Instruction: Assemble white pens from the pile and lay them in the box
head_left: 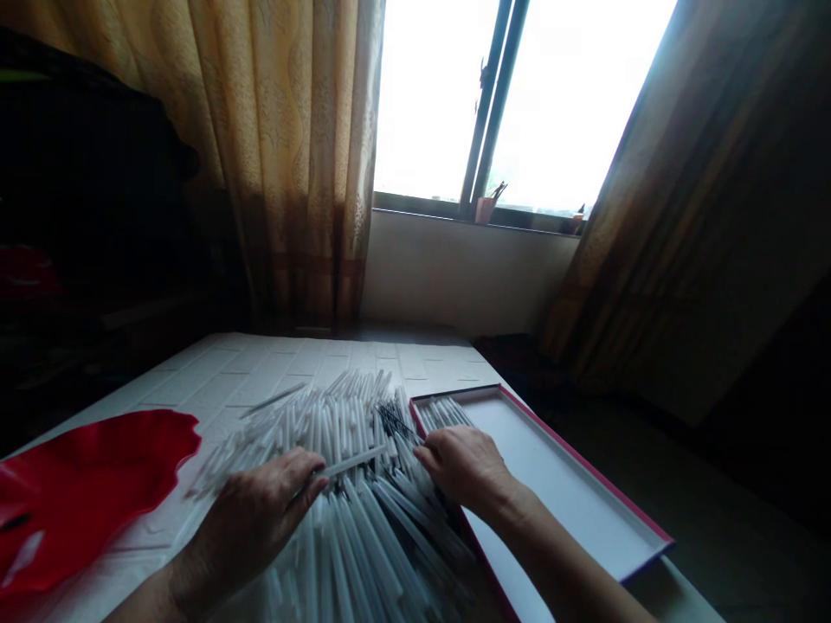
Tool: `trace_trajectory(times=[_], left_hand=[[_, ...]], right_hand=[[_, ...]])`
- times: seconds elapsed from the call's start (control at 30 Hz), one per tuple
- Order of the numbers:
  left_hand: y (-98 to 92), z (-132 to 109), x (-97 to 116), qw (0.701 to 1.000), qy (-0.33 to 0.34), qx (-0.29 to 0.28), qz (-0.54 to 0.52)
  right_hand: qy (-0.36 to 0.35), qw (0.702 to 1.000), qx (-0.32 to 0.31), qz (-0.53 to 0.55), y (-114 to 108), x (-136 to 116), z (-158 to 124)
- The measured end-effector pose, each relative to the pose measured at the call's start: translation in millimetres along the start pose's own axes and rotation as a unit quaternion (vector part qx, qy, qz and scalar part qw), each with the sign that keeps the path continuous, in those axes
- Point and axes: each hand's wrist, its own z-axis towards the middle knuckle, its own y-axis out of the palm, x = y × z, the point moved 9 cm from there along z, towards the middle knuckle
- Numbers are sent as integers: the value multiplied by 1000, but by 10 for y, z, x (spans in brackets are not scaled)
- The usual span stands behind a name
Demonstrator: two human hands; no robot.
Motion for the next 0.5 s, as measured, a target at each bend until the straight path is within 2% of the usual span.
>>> trace_trajectory(times=[0.1,0.2,0.37,0.5], left_hand=[[9,13,81,1000,12,-7,-9],[30,34,182,999,23,-16,-23],[73,35,292,998,37,-32,-37],[60,42,274,998,38,-35,-32]], right_hand=[[-25,999,4,38,-93,-26,-35],[-84,990,-12,108,-137,-185,-98],[-190,956,-96,200,-13,-503,-235],[-208,944,-110,233,19,-469,-233]])
